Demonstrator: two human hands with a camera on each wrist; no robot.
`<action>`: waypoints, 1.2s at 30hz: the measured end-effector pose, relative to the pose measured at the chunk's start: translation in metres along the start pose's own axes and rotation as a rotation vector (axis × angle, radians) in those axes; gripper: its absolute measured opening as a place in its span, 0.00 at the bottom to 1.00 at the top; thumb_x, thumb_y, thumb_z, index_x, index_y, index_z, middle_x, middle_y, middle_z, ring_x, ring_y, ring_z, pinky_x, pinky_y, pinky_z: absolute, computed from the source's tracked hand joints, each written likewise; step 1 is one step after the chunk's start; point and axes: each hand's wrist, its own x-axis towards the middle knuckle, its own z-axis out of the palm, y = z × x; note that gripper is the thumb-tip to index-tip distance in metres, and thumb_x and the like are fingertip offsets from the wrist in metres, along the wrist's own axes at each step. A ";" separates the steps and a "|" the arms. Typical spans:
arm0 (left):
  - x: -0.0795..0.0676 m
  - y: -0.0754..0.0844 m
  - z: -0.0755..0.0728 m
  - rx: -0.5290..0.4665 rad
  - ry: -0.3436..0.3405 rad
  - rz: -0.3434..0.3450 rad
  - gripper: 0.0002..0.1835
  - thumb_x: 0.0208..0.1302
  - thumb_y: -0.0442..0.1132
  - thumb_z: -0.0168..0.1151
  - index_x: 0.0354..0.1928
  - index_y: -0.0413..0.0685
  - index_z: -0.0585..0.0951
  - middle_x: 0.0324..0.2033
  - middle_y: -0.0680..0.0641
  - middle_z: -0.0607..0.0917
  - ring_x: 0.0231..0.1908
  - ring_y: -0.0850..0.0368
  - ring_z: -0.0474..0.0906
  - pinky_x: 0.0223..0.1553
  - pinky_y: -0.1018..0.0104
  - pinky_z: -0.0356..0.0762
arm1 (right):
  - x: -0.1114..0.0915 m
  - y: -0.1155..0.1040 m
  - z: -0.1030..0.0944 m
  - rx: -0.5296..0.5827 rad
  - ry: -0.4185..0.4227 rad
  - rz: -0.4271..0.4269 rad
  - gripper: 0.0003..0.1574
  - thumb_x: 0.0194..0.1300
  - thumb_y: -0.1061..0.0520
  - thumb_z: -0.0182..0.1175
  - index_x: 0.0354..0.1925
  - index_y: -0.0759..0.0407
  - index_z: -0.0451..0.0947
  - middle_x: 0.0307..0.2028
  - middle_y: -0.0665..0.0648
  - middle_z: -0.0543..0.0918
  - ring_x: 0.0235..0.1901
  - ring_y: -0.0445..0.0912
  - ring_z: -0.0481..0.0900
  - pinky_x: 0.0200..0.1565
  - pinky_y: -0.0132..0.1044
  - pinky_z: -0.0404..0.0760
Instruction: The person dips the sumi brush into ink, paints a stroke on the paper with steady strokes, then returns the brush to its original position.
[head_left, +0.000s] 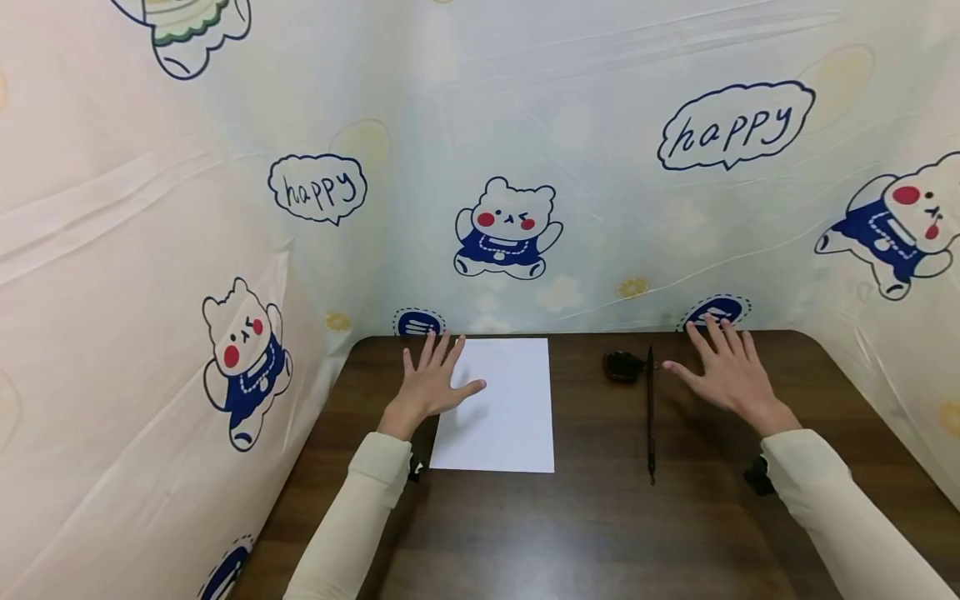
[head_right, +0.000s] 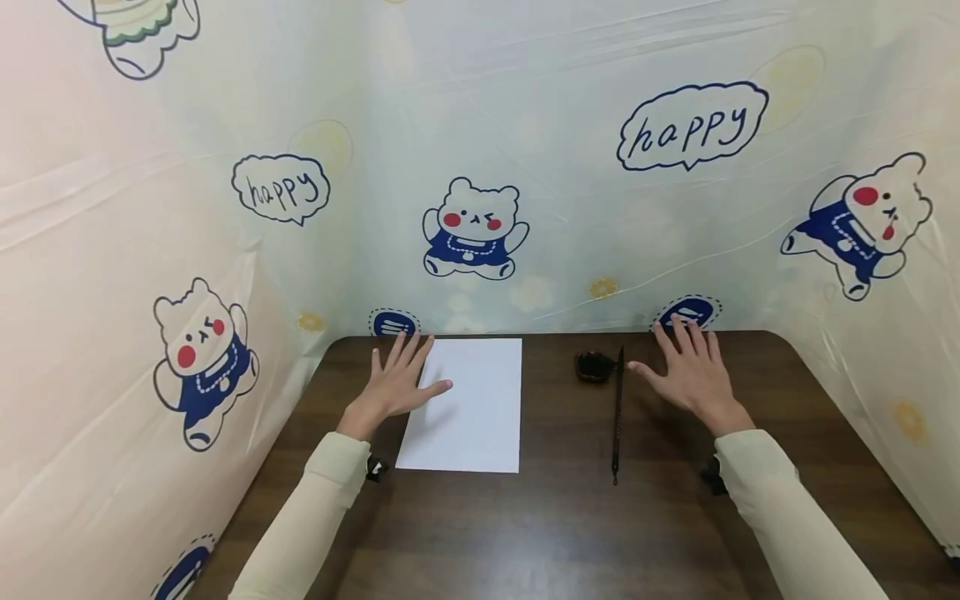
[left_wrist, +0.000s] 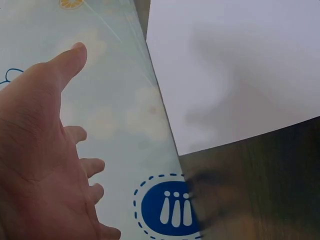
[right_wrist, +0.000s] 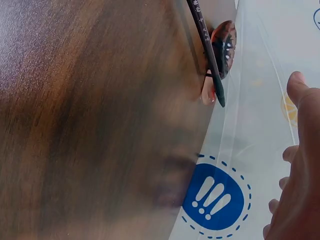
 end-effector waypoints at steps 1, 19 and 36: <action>-0.001 0.001 -0.002 0.002 0.001 0.001 0.56 0.68 0.77 0.53 0.88 0.59 0.47 0.87 0.44 0.41 0.86 0.38 0.28 0.77 0.20 0.24 | 0.000 0.000 0.000 -0.003 0.001 -0.001 0.63 0.76 0.22 0.49 0.86 0.61 0.45 0.85 0.73 0.37 0.83 0.74 0.34 0.79 0.74 0.33; -0.022 0.009 -0.007 -0.009 0.022 0.051 0.53 0.70 0.73 0.58 0.87 0.59 0.51 0.87 0.43 0.49 0.87 0.40 0.39 0.79 0.23 0.41 | -0.010 -0.008 -0.001 0.003 0.074 -0.029 0.61 0.75 0.24 0.53 0.86 0.60 0.49 0.84 0.73 0.47 0.83 0.73 0.43 0.80 0.72 0.38; -0.040 0.008 0.003 -0.015 0.124 0.104 0.41 0.75 0.59 0.64 0.83 0.54 0.64 0.80 0.40 0.69 0.80 0.39 0.63 0.73 0.30 0.68 | -0.031 -0.032 -0.004 -0.012 0.189 -0.131 0.46 0.76 0.37 0.63 0.78 0.62 0.67 0.75 0.71 0.69 0.69 0.70 0.70 0.63 0.71 0.74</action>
